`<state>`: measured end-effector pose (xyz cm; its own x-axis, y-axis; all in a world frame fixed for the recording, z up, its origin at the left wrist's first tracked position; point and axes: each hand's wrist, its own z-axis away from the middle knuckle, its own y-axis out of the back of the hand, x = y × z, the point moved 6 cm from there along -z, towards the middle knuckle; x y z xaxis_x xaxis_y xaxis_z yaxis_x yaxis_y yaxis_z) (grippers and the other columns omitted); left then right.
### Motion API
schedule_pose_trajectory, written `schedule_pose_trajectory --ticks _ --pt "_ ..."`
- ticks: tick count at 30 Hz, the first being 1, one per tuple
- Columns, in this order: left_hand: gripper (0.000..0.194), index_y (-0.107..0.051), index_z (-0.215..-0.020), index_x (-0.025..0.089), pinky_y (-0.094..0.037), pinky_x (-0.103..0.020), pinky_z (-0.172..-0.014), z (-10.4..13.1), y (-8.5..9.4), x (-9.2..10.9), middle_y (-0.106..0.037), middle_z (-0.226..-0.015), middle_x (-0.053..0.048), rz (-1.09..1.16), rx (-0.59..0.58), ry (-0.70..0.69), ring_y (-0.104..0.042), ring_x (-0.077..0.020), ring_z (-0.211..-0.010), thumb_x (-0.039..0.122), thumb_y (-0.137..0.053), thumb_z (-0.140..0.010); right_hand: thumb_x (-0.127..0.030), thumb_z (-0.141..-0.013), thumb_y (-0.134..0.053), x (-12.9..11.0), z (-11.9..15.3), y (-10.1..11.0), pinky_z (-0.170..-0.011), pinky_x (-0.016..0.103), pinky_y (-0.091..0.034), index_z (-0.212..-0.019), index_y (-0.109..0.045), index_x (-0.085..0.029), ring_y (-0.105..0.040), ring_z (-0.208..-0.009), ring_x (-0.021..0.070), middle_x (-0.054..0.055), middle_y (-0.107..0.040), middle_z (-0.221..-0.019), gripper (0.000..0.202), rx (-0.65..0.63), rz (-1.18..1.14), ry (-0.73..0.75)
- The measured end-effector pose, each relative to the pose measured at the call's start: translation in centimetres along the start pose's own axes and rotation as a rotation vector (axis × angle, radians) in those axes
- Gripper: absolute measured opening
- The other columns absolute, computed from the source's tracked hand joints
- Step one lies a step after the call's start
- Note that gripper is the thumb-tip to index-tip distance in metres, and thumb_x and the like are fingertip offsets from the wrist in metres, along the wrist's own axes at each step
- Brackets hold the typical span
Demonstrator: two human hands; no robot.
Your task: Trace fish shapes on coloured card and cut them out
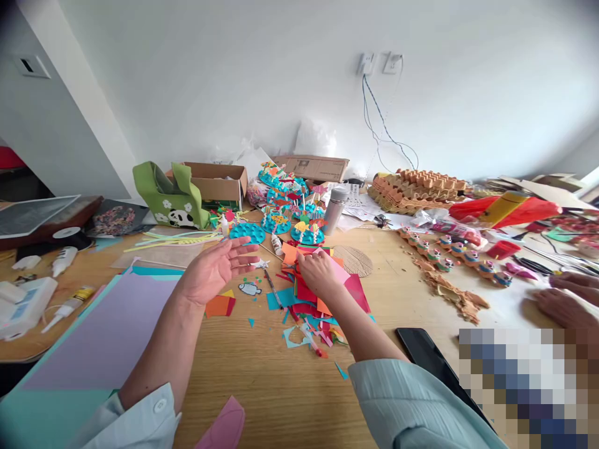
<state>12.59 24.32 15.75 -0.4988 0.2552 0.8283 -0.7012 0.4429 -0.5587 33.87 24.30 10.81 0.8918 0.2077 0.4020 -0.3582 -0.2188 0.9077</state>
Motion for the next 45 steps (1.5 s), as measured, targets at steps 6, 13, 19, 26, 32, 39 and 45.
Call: schedule_pose_trajectory --ticks 6,13,19,26,32,39,45 --pt "0.032 -0.064 -0.112 0.010 -0.053 -0.038 -0.083 -0.1 -0.1 -0.4 -0.066 -0.117 -0.018 -0.003 0.011 0.011 -0.067 -0.0276 -0.098 0.031 -0.055 -0.089 -0.007 -0.090 -0.041 0.9 0.3 1.0 -0.077 0.033 -0.032 -0.101 -0.056 -0.012 -0.064 -0.087 0.0253 0.013 -0.069 -0.087 0.019 0.037 0.013 -0.062" --pt "0.031 -0.063 -0.112 0.010 -0.053 -0.039 -0.084 -0.3 -0.2 -1.1 -0.064 -0.121 -0.018 0.034 0.042 0.047 -0.068 -0.0280 -0.099 0.030 -0.055 -0.089 -0.006 -0.089 -0.038 5.6 1.8 5.4 -0.087 0.037 -0.032 -0.100 -0.056 -0.012 -0.060 -0.087 0.0261 0.013 -0.067 -0.089 0.022 0.208 0.028 -0.235" --pt "0.050 -0.065 -0.100 0.010 -0.055 -0.049 -0.078 -0.7 -0.8 -3.7 -0.067 -0.110 -0.020 0.124 0.000 0.266 -0.070 -0.0342 -0.091 0.057 -0.057 -0.085 -0.008 -0.092 -0.036 2.9 5.8 11.7 -0.098 0.041 -0.036 -0.082 -0.055 -0.021 -0.051 -0.077 0.0209 0.005 -0.062 -0.076 0.025 0.705 -0.019 0.000" --pt "0.050 -0.068 -0.096 0.011 -0.055 -0.039 -0.076 -1.3 -0.5 -4.6 -0.072 -0.095 -0.017 0.085 0.055 0.222 -0.069 -0.0322 -0.091 0.056 -0.069 -0.074 -0.008 -0.093 -0.040 -7.0 8.8 13.0 -0.102 0.042 -0.041 -0.073 -0.055 -0.021 -0.055 -0.075 0.0169 0.002 -0.060 -0.069 0.028 0.795 -0.154 0.553" --pt "0.021 -0.071 -0.083 0.008 -0.052 -0.030 -0.060 -1.3 1.1 -4.7 -0.074 -0.078 -0.010 -0.054 0.189 0.172 -0.070 -0.0300 -0.078 0.012 -0.071 -0.063 -0.008 -0.093 -0.041 -6.6 9.2 13.2 -0.102 0.043 -0.041 -0.081 -0.055 -0.020 -0.059 -0.080 0.0174 0.002 -0.064 -0.075 0.022 0.754 -0.262 0.559" --pt "0.036 -0.068 -0.086 0.011 -0.054 -0.035 -0.073 -1.3 3.4 -2.1 -0.074 -0.077 -0.008 -0.047 0.353 -0.015 -0.070 -0.0287 -0.081 0.014 -0.077 -0.051 -0.028 -0.088 -0.058 9.0 5.0 6.3 -0.083 0.039 -0.047 -0.096 -0.050 -0.020 -0.062 -0.097 0.0239 0.010 -0.069 -0.101 0.013 0.497 -0.611 -0.435" --pt "0.043 -0.068 -0.091 0.011 -0.053 -0.040 -0.079 -0.4 3.8 -0.1 -0.073 -0.081 -0.010 -0.037 0.399 -0.118 -0.069 -0.0320 -0.088 0.017 -0.080 -0.051 -0.031 -0.089 -0.062 13.3 2.7 -6.1 -0.077 0.037 -0.053 -0.109 -0.059 -0.012 -0.063 -0.090 0.0207 0.011 -0.065 -0.106 0.029 -0.128 -0.559 -0.634"
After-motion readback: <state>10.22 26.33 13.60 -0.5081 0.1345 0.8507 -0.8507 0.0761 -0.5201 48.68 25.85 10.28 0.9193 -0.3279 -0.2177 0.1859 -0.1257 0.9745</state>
